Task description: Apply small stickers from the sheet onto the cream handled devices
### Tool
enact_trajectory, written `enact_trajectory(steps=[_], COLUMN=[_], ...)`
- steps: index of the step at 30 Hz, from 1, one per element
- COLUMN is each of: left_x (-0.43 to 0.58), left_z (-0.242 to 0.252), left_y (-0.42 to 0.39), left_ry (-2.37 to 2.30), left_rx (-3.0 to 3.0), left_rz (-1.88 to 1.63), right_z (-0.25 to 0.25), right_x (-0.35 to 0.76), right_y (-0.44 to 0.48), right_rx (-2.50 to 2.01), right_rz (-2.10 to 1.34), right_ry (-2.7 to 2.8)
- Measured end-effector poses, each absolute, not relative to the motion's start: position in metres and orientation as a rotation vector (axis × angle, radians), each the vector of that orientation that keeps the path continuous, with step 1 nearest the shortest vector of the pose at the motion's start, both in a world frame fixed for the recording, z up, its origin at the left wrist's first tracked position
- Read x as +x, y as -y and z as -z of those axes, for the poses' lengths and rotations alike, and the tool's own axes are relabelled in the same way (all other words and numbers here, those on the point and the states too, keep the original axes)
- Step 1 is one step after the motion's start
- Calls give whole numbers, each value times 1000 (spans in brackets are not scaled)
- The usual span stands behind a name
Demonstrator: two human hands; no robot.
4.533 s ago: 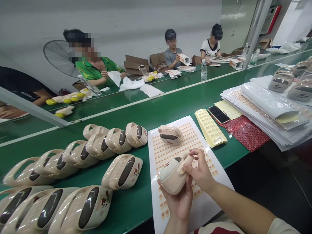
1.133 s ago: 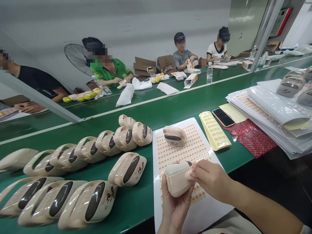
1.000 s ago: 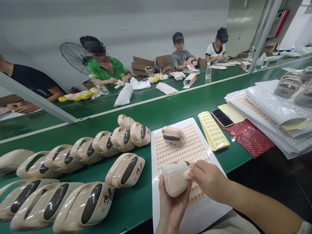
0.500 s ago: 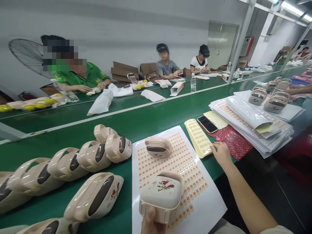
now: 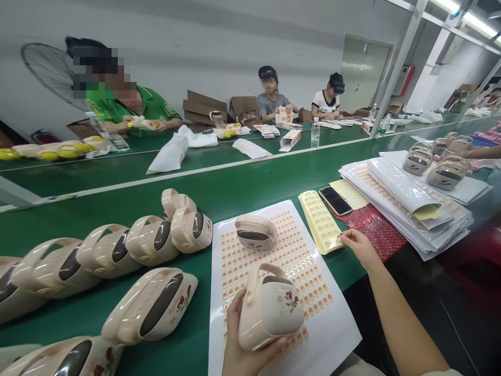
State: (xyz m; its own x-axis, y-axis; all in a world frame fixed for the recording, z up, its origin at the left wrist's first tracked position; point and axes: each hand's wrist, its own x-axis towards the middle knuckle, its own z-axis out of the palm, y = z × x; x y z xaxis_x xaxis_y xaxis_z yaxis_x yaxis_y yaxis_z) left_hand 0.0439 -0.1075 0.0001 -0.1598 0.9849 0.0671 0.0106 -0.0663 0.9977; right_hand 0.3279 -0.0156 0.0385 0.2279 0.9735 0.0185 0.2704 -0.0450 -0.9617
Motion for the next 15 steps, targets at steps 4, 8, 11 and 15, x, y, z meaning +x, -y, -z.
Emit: enact_trajectory(steps=[4,8,11,15], left_x=[55,66,72,75], left_z=[-20,-23,-19,-20], left_y=[101,92,84,79], left_ry=[-1264,-1102,-924,-853], left_rx=[1191,873,627,571], left_rz=[-1406,-1360,-1323,-1274], right_z=[-58,-78,-82,-76], right_x=[300,250,221,203], right_y=[27,51,67,74], right_rx=[-1406,-1102,-966,-1075], right_rz=[-1025,-1264,-1359,-1284], right_ry=[1194,1288,1385,1434])
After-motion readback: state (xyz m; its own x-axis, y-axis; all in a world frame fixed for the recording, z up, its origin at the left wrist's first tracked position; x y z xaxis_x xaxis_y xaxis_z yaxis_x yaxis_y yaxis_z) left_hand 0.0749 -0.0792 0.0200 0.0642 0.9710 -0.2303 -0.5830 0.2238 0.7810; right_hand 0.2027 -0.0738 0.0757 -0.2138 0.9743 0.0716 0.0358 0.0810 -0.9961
